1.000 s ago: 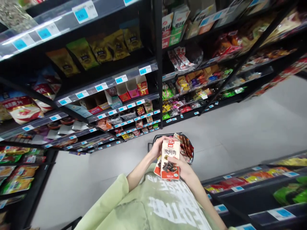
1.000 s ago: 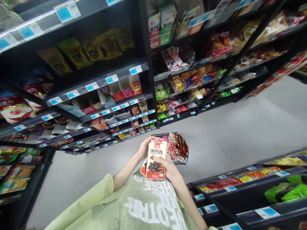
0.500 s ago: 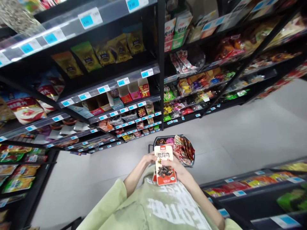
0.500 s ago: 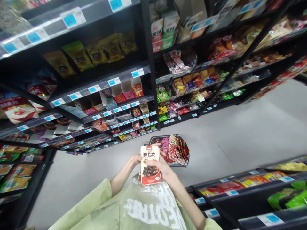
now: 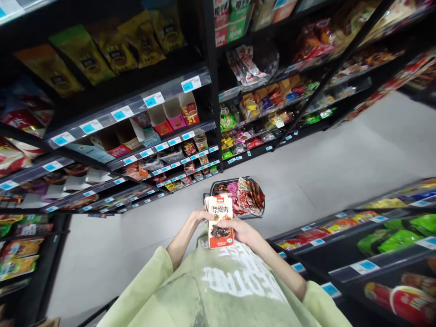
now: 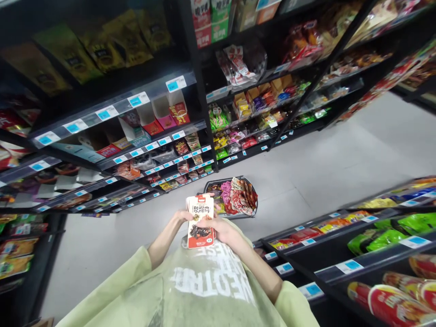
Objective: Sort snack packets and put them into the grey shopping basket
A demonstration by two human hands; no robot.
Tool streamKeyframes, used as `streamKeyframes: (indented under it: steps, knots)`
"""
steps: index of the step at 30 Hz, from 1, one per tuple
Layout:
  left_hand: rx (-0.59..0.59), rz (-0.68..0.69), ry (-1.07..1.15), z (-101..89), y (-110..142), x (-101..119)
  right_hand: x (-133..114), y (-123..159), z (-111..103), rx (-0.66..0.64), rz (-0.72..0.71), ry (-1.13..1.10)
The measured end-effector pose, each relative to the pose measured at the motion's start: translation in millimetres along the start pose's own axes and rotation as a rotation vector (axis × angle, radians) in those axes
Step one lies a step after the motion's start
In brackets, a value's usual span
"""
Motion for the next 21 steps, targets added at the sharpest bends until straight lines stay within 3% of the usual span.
streamKeyframes:
  steps: [3, 5, 12, 17, 21]
  knots:
    - [-0.181, -0.034, -0.057, 9.8, -2, 3, 2, -3, 2, -0.013, 0.022, 0.003]
    - [-0.205, -0.059, -0.060, 9.6, -1, 1, -1, -5, 4, -0.023, 0.003, 0.005]
    - [-0.080, -0.084, 0.112, 8.1, 1, -20, -7, -9, 0, -0.031, -0.028, 0.010]
    - [0.124, 0.086, 0.089, -11.5, -4, 4, -15, -24, -9, 0.036, -0.134, -0.086]
    - [0.162, 0.196, 0.028, -12.8, -3, 34, -17, -33, -3, 0.076, -0.131, -0.176]
Point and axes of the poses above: each hand's wrist, its own y-axis away from the middle knuckle, its own z-axis out of the palm, x = y × z, the point moved 9 cm from there along -y, towards the middle knuckle, and after that the axes turned 9 degrees about -z, right-handed, at the moved point
